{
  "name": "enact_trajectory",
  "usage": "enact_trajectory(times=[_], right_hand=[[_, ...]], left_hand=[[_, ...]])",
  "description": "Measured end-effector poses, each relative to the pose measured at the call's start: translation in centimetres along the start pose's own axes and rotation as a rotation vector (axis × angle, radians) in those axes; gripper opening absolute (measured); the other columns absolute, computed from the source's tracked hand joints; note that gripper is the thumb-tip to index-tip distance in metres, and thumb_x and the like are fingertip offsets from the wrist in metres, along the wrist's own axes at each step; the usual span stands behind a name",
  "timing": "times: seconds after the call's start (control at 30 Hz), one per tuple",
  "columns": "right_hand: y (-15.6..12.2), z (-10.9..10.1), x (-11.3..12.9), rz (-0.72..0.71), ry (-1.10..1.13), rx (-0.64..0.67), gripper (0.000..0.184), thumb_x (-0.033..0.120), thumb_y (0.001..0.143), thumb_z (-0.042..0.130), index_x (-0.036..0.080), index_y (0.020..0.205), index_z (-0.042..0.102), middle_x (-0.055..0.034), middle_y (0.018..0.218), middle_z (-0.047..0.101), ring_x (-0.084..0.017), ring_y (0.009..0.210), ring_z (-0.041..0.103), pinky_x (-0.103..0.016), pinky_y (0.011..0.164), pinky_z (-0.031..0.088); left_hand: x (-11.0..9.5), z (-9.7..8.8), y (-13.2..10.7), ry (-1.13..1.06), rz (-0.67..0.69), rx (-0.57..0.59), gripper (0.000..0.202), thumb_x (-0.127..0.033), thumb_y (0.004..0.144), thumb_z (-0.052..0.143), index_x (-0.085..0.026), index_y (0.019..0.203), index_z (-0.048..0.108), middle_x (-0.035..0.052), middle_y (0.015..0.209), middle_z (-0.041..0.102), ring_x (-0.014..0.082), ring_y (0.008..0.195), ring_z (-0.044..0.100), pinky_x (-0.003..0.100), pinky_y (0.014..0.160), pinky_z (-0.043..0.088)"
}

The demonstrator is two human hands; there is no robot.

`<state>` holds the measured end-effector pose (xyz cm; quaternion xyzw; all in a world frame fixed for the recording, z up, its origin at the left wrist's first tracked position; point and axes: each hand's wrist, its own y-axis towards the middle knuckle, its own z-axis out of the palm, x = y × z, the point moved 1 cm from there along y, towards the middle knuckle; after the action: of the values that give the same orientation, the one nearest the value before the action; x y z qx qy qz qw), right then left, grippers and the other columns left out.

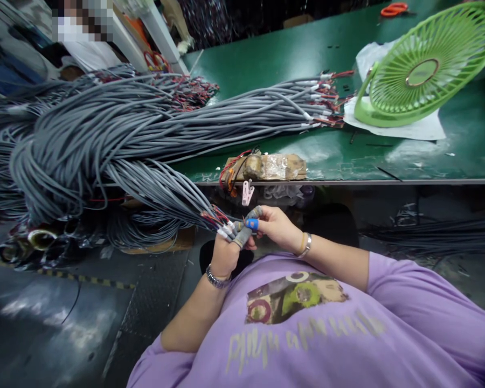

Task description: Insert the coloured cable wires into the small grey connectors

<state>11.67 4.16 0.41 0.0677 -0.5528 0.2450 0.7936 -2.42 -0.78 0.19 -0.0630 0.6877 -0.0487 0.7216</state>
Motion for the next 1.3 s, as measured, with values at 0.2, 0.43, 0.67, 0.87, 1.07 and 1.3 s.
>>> enact_trajectory(times=[0.2,0.43,0.67,0.87,1.07,1.3], right_hand=[[-0.1,0.4,-0.2,0.01,0.05,0.003,0.034,0.041,0.065,0.079,0.014,0.076,0.061,0.0033,0.05,0.059,-0.008,0.047,0.052,-0.022,0.05,0.04],[0.0,0.2,-0.7,0.024,0.093,-0.061,0.037,0.04,0.059,0.082,0.012,0.074,0.063,0.0023,0.055,0.06,-0.007,0.048,0.05,-0.021,0.049,0.041],[-0.1,0.2,-0.7,0.034,0.043,-0.121,0.041,0.041,0.052,0.086,0.013,0.07,0.062,0.003,0.056,0.06,-0.006,0.045,0.049,-0.021,0.047,0.04],[-0.4,0.5,-0.4,0.0,-0.006,-0.103,0.043,0.044,0.052,0.086,0.014,0.068,0.06,0.0031,0.057,0.059,-0.006,0.046,0.047,-0.021,0.045,0.04],[-0.5,0.5,-0.5,-0.003,-0.053,-0.072,0.041,0.044,0.058,0.083,0.015,0.07,0.059,0.0036,0.059,0.057,-0.006,0.049,0.047,-0.021,0.047,0.04],[0.0,0.9,-0.1,0.064,-0.008,-0.034,0.036,0.041,0.062,0.08,0.015,0.078,0.06,0.0029,0.061,0.059,-0.007,0.05,0.049,-0.02,0.048,0.04]], left_hand=[[0.4,0.6,-0.1,-0.099,0.047,-0.11,0.03,-0.04,0.075,0.074,-0.015,0.065,0.063,-0.001,0.054,0.062,0.011,0.046,0.06,0.023,0.048,0.053],[0.8,1.2,-0.2,-0.211,0.107,-0.233,0.023,-0.034,0.073,0.076,-0.015,0.065,0.064,-0.0003,0.055,0.065,0.0119,0.049,0.062,0.023,0.052,0.054],[0.9,1.0,-0.2,-0.237,0.091,-0.285,0.022,-0.034,0.072,0.075,-0.015,0.067,0.065,-0.0001,0.054,0.065,0.0125,0.048,0.063,0.023,0.051,0.054],[0.6,1.0,-0.2,-0.25,0.059,-0.316,0.028,-0.038,0.07,0.076,-0.015,0.064,0.062,-0.0007,0.052,0.063,0.0123,0.046,0.062,0.024,0.052,0.055],[0.8,0.7,-0.2,-0.254,0.074,-0.308,0.027,-0.036,0.071,0.075,-0.015,0.062,0.06,-0.0017,0.052,0.062,0.0104,0.044,0.06,0.023,0.05,0.053],[0.9,0.6,-0.4,-0.225,0.094,-0.29,0.028,-0.038,0.072,0.074,-0.016,0.064,0.059,-0.0024,0.052,0.061,0.0107,0.045,0.06,0.022,0.049,0.052]])
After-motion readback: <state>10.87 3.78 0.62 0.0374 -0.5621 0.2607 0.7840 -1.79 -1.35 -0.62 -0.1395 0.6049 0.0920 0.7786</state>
